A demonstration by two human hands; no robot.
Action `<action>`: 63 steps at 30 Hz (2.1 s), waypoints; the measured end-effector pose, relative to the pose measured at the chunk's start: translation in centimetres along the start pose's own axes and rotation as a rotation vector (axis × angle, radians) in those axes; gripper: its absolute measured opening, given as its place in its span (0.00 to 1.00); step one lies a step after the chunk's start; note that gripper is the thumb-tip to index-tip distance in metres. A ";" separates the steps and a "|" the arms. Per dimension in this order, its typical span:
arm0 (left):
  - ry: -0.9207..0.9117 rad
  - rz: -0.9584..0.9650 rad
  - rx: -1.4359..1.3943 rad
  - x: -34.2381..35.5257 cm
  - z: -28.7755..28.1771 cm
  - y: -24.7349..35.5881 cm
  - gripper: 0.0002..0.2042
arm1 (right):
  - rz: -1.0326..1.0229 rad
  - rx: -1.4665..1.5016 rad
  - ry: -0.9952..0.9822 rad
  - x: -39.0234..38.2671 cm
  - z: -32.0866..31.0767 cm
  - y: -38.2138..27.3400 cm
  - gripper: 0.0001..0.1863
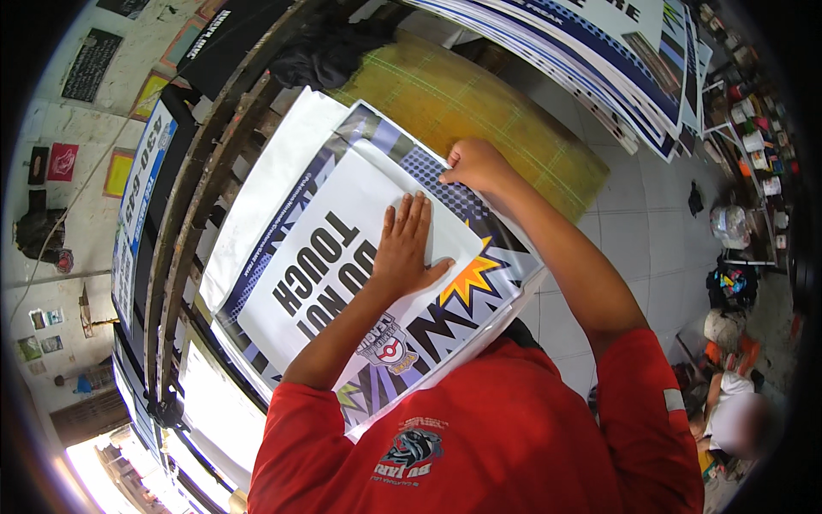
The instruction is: The person applies a protective film to printed signs by spraying liquid, peeling backing, aligning, and smoothing the surface. They handle multiple signs, using a spray bottle, a squeegee, and a cloth to remove bubbles and ensure adhesion.
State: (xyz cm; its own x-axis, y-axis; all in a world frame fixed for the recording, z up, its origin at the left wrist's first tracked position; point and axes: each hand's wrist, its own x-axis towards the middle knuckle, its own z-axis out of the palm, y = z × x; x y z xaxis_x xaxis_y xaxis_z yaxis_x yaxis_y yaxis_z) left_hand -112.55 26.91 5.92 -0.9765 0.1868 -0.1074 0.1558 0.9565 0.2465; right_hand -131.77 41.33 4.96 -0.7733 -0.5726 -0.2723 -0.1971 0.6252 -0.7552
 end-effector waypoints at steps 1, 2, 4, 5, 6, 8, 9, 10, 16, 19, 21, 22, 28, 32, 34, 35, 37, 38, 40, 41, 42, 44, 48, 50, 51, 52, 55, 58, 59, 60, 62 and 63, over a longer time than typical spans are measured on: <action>-0.013 -0.008 -0.001 0.1 -0.1 -0.1 0.53 | -0.042 -0.020 0.023 0.3 0.1 0.3 0.21; 0.009 -0.007 0.011 0.0 0.1 0.0 0.53 | -0.043 -0.036 -0.004 0.2 0.2 0.5 0.20; 0.028 -0.006 0.020 -0.1 0.4 -0.1 0.53 | -0.049 -0.062 -0.051 0.6 -0.1 0.1 0.20; 0.033 -0.005 0.025 0.0 0.4 -0.2 0.53 | -0.051 -0.077 -0.038 0.8 0.0 0.1 0.20; 0.035 -0.003 0.028 0.0 0.3 -0.1 0.52 | -0.053 -0.092 -0.025 0.9 0.0 0.2 0.20; 0.037 0.001 0.036 -0.1 0.4 0.0 0.51 | -0.050 -0.114 -0.021 0.9 0.1 0.2 0.20; 0.037 0.001 0.042 -0.1 0.5 -0.1 0.51 | -0.044 -0.121 -0.031 0.9 0.0 0.1 0.20; 0.039 0.003 0.048 -0.1 0.6 -0.1 0.51 | -0.039 -0.128 -0.039 0.8 -0.1 0.0 0.21; 0.034 0.002 0.056 -0.1 0.7 -0.2 0.51 | -0.113 -0.152 0.161 -3.1 -1.8 0.4 0.19; 0.050 0.000 0.043 -0.3 0.7 -0.1 0.50 | 0.015 -0.230 -0.014 -9.8 -4.4 2.3 0.20; 0.055 0.006 0.036 -0.2 0.5 0.0 0.50 | 0.132 -0.237 -0.114 -12.5 -4.6 3.3 0.18; 0.053 0.006 0.039 -0.2 0.6 0.0 0.50 | 0.158 -0.238 -0.108 -13.5 -4.3 3.4 0.18; 0.039 0.002 0.061 -0.2 0.7 0.0 0.50 | 0.240 -0.187 -0.137 -13.8 -4.0 3.3 0.13; 0.031 -0.002 0.064 -0.2 0.7 -0.1 0.50 | 0.246 -0.177 -0.133 -13.6 -3.7 3.8 0.12; 0.036 0.009 0.069 -0.1 0.9 -0.1 0.50 | 0.243 -0.172 -0.128 -13.8 -3.8 3.7 0.12; 0.040 0.012 0.072 -0.1 0.9 -0.1 0.50 | 0.239 -0.170 -0.126 -13.8 -3.9 3.7 0.12; 0.030 0.006 0.076 -0.2 0.7 -0.1 0.50 | 0.218 -0.161 -0.129 -13.6 -3.7 4.1 0.13; 0.025 0.002 0.077 -0.2 0.6 0.0 0.50 | 0.208 -0.157 -0.131 -13.6 -3.7 4.2 0.13; 0.031 0.006 0.074 -0.2 0.7 0.0 0.50 | 0.205 -0.165 -0.140 -13.6 -3.9 4.1 0.12; 0.033 0.008 0.073 -0.3 0.7 -0.1 0.50 | 0.204 -0.167 -0.145 -13.5 -3.9 4.0 0.12; 0.042 0.014 0.067 -0.3 0.7 -0.1 0.50 | 0.204 -0.163 -0.148 -13.5 -3.9 4.2 0.11; 0.062 0.026 0.052 -0.2 0.8 -0.1 0.50 | 0.202 -0.157 -0.155 -13.3 -3.9 4.5 0.10; 0.052 0.026 0.064 -0.2 1.0 -0.3 0.51 | 0.208 -0.171 -0.183 -13.1 -4.1 4.2 0.08; 0.049 0.027 0.064 -0.2 1.0 -0.3 0.51 | 0.214 -0.167 -0.186 -13.1 -4.2 4.1 0.08; 0.045 0.025 0.068 -0.2 1.0 -0.3 0.51 | 0.212 -0.164 -0.186 -13.1 -4.2 4.2 0.08; 0.041 0.023 0.071 -0.2 0.9 -0.2 0.51 | 0.211 -0.161 -0.186 -13.0 -4.1 4.3 0.08; 0.037 0.015 0.071 -0.2 0.9 -0.1 0.50 | 0.217 -0.147 -0.186 -13.0 -4.2 4.2 0.07; 0.033 0.005 0.071 -0.2 0.8 0.0 0.50 | 0.230 -0.146 -0.191 -13.2 -4.3 4.1 0.08; 0.033 0.000 0.073 -0.2 0.7 0.0 0.50 | 0.232 -0.149 -0.193 -13.1 -4.2 4.0 0.08; 0.033 0.001 0.073 -0.2 0.6 0.0 0.50 | 0.248 -0.169 -0.154 -13.1 -4.1 3.9 0.09; 0.036 0.000 0.074 -0.1 0.7 0.0 0.50 | 0.276 -0.209 -0.077 -12.9 -3.7 3.4 0.11; 0.032 -0.003 0.072 -0.1 0.6 0.0 0.50 | 0.241 -0.183 -0.023 -12.7 -3.5 2.8 0.12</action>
State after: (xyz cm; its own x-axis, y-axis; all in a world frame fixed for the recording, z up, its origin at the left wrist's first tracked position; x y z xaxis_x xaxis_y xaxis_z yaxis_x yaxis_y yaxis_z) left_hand -112.33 27.05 5.34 -0.9810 0.1778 -0.0770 0.1621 0.9709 0.1765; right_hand -124.64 52.18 8.44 -0.7974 -0.4066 -0.4459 -0.1161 0.8285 -0.5478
